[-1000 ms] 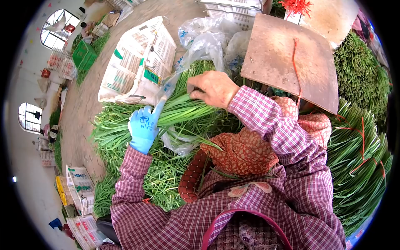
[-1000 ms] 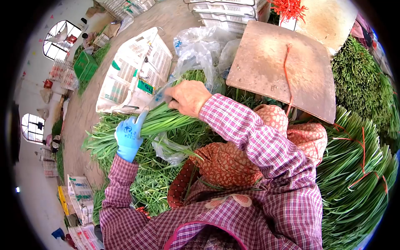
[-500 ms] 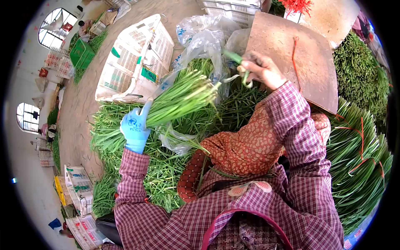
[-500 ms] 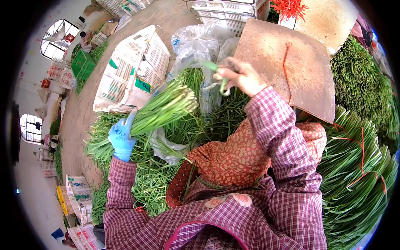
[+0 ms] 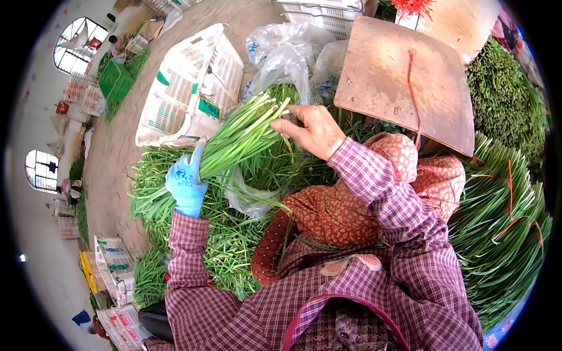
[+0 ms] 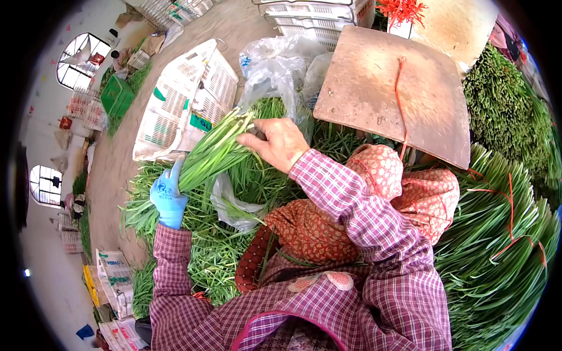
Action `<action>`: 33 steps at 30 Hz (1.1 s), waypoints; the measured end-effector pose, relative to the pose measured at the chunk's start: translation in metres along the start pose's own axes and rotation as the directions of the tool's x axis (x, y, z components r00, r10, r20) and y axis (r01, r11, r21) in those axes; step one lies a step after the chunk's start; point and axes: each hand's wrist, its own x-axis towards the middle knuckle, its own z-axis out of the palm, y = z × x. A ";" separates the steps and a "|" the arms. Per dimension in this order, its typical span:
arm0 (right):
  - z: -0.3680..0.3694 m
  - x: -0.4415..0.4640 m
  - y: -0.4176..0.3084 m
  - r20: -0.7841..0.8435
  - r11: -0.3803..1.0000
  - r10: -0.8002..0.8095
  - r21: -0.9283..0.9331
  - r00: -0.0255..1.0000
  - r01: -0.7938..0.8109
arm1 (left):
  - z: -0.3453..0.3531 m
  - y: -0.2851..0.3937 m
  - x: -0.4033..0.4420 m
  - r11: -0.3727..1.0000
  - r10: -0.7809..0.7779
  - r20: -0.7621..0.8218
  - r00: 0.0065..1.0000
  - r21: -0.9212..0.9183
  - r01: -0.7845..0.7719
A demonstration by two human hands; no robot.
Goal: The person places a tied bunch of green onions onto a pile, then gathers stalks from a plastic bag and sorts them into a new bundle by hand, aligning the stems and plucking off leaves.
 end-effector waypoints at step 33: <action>0.032 -0.001 -0.014 -0.287 0.870 -0.240 -0.487 0.927 0.074 | 0.005 0.019 0.006 0.977 -0.018 -0.057 0.998 -0.212 0.006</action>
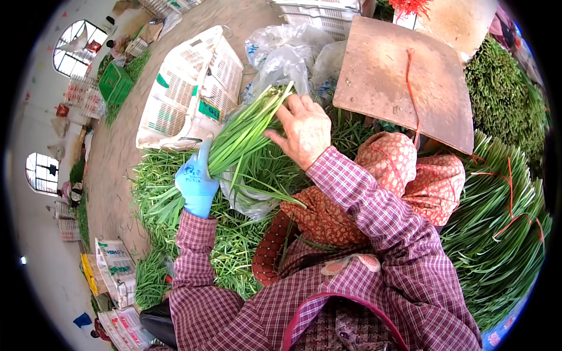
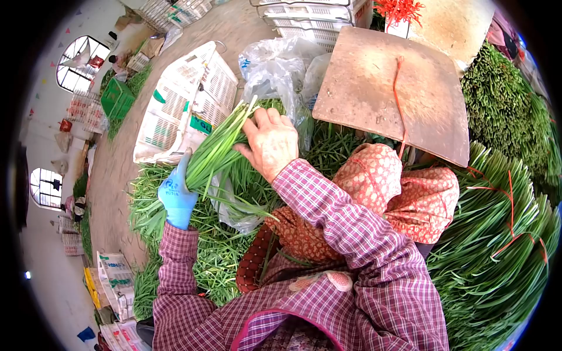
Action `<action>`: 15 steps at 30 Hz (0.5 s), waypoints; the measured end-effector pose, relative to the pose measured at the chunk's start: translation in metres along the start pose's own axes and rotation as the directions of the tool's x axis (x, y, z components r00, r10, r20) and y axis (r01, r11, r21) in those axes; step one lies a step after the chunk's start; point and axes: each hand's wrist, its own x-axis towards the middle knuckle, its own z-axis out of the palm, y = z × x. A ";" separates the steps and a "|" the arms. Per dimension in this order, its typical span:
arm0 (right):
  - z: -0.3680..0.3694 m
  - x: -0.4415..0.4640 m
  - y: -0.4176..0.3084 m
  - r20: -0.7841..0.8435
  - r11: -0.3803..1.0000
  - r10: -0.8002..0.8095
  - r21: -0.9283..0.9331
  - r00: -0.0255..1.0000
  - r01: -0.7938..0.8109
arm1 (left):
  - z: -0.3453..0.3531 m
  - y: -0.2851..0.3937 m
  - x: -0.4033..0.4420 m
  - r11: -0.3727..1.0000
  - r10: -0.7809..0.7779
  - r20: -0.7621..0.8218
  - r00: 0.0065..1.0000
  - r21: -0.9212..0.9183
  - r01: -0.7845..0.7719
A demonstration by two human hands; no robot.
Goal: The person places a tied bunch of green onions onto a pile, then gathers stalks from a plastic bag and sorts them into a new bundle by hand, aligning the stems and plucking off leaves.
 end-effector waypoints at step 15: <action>0.027 0.012 0.051 0.040 0.990 -0.058 -0.125 0.997 0.063 | 0.002 -0.011 -0.003 1.000 0.001 -0.007 1.000 0.001 -0.001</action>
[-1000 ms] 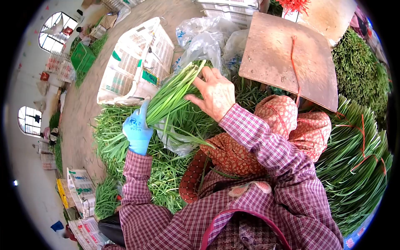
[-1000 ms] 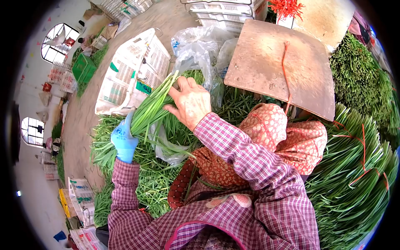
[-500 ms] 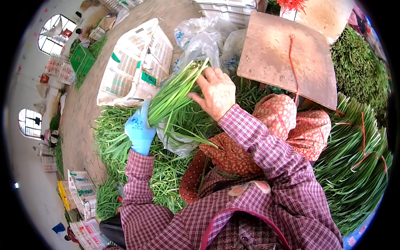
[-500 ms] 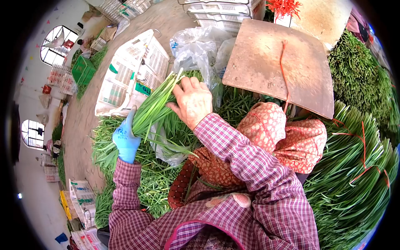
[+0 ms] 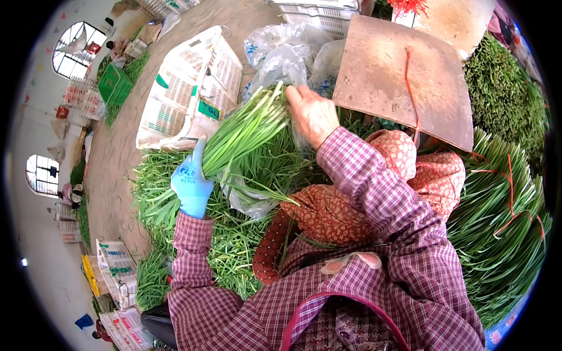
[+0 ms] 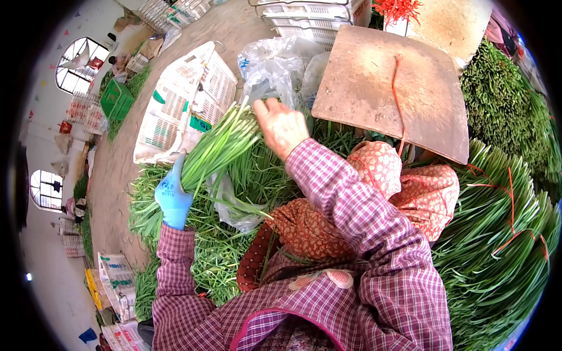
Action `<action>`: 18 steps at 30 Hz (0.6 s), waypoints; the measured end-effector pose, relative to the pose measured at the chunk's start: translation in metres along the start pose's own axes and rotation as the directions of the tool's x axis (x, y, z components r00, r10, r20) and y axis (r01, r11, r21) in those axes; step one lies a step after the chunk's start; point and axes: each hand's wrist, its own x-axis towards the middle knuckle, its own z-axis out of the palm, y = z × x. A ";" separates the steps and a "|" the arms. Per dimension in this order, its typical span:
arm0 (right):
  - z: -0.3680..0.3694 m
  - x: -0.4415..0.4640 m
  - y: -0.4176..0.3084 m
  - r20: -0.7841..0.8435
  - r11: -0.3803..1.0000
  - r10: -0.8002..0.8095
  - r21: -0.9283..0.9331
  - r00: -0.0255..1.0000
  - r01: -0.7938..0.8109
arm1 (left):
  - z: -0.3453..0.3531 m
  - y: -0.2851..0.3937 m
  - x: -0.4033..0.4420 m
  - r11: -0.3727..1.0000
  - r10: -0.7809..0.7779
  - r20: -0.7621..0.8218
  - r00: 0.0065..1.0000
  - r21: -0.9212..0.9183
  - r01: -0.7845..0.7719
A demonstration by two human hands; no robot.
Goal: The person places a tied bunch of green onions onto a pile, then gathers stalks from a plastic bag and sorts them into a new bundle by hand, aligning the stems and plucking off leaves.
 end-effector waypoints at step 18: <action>-0.037 0.008 -0.030 -0.040 0.989 -0.054 0.133 0.998 0.059 | 0.000 -0.004 -0.005 0.987 0.015 -0.142 0.990 -0.157 -0.038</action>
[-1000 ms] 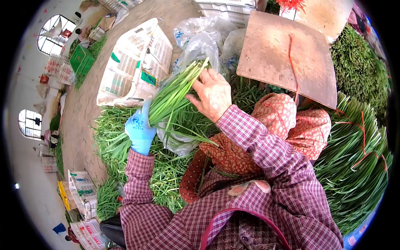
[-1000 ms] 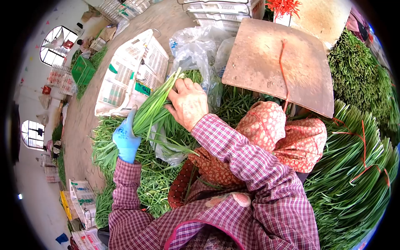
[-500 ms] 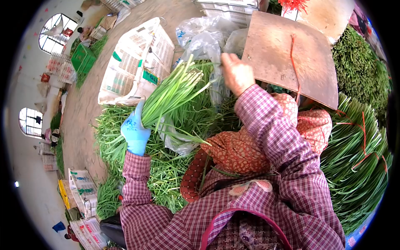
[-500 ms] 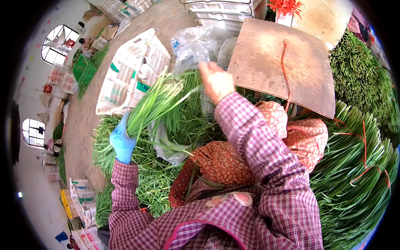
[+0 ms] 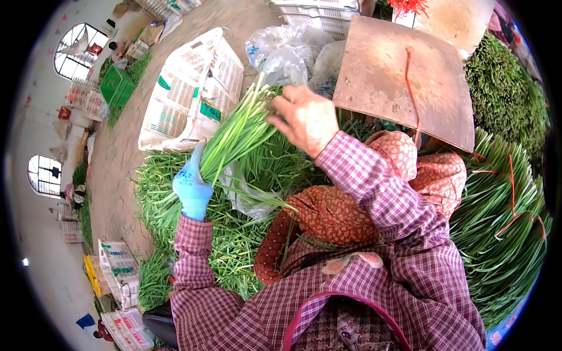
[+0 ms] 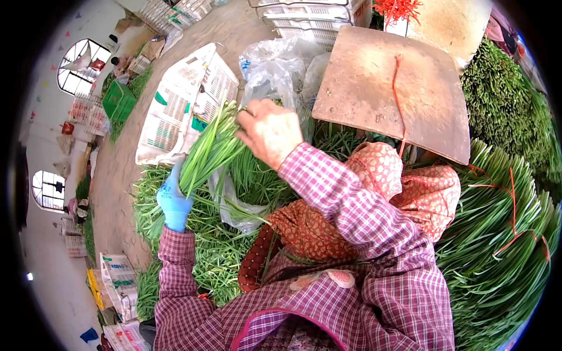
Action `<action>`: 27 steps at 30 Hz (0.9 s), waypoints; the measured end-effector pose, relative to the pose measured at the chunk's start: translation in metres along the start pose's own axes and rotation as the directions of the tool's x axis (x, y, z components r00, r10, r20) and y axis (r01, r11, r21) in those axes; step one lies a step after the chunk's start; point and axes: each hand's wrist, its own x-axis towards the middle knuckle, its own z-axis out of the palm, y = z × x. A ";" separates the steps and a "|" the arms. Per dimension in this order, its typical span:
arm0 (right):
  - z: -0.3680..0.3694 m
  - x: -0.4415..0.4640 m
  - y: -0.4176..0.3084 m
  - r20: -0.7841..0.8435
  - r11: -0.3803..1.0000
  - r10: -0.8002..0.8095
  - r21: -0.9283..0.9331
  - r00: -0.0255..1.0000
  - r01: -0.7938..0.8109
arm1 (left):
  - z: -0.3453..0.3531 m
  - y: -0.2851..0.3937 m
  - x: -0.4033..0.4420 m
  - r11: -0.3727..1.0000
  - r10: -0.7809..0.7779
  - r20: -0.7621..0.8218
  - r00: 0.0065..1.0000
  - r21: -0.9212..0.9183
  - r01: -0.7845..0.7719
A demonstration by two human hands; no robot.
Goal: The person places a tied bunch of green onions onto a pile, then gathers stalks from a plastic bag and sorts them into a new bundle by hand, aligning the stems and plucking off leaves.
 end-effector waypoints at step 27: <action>-0.001 -0.002 0.085 0.153 0.898 0.173 -0.431 0.973 -0.092 | 0.005 -0.016 -0.021 0.925 -0.063 0.227 0.972 -0.351 0.142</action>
